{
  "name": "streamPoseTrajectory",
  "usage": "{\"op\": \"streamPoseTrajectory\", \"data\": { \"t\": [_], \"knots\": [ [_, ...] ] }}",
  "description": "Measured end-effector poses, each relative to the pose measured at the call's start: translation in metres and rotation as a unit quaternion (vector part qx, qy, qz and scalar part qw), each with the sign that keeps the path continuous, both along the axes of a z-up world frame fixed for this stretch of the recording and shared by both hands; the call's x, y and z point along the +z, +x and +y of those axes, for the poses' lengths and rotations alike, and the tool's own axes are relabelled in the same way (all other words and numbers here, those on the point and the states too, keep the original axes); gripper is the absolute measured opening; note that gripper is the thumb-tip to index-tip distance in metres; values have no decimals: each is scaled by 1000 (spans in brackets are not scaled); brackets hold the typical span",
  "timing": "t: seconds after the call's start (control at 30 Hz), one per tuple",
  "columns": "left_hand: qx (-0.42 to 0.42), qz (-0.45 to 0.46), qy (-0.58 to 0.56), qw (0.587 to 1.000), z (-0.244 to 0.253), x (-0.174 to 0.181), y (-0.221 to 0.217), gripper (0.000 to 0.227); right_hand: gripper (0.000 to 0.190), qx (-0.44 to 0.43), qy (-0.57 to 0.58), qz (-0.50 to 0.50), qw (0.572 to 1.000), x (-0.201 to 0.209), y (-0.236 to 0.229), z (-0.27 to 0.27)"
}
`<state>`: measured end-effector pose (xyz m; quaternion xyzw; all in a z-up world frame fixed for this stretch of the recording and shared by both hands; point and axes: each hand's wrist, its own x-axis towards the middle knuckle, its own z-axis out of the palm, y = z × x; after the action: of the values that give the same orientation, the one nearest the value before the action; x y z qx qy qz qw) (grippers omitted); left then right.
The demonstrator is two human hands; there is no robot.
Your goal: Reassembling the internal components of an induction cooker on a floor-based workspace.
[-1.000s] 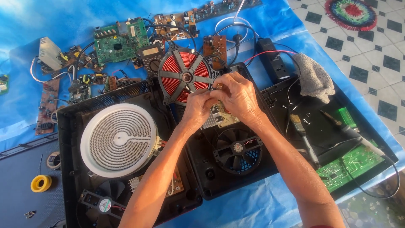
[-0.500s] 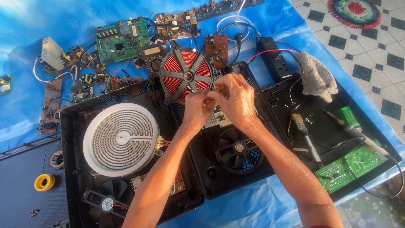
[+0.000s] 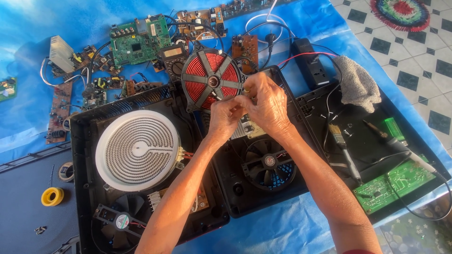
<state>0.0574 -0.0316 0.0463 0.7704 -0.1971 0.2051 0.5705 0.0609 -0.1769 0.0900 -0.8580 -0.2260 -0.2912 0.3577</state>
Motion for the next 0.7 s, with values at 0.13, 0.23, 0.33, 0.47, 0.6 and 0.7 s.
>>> {"op": "streamPoseTrajectory", "data": {
  "t": [0.13, 0.23, 0.33, 0.47, 0.6, 0.7],
  "knots": [
    [17, -14, 28, 999, -4, -14, 5, 15, 37, -59, -30, 8, 998, 2, -6, 5],
    [17, -5, 28, 999, -3, -14, 7, 16, 26, -46, -34, -39, 998, -11, 3, 2],
    [20, -17, 39, 999, -5, -15, 5, 15, 26, -40, -19, -54, 998, -16, 4, 1],
    [23, 36, 51, 998, 5, -1, -1, 7, 43, -53, 61, 84, 993, 7, -16, 10],
    [64, 59, 78, 993, 6, -8, -3, 14, 34, -6, 64, 110, 992, 20, -27, 8],
    [88, 132, 56, 986, 2, 18, -17, 32, 32, 12, 30, 88, 996, 27, -37, 16]
  ]
}}
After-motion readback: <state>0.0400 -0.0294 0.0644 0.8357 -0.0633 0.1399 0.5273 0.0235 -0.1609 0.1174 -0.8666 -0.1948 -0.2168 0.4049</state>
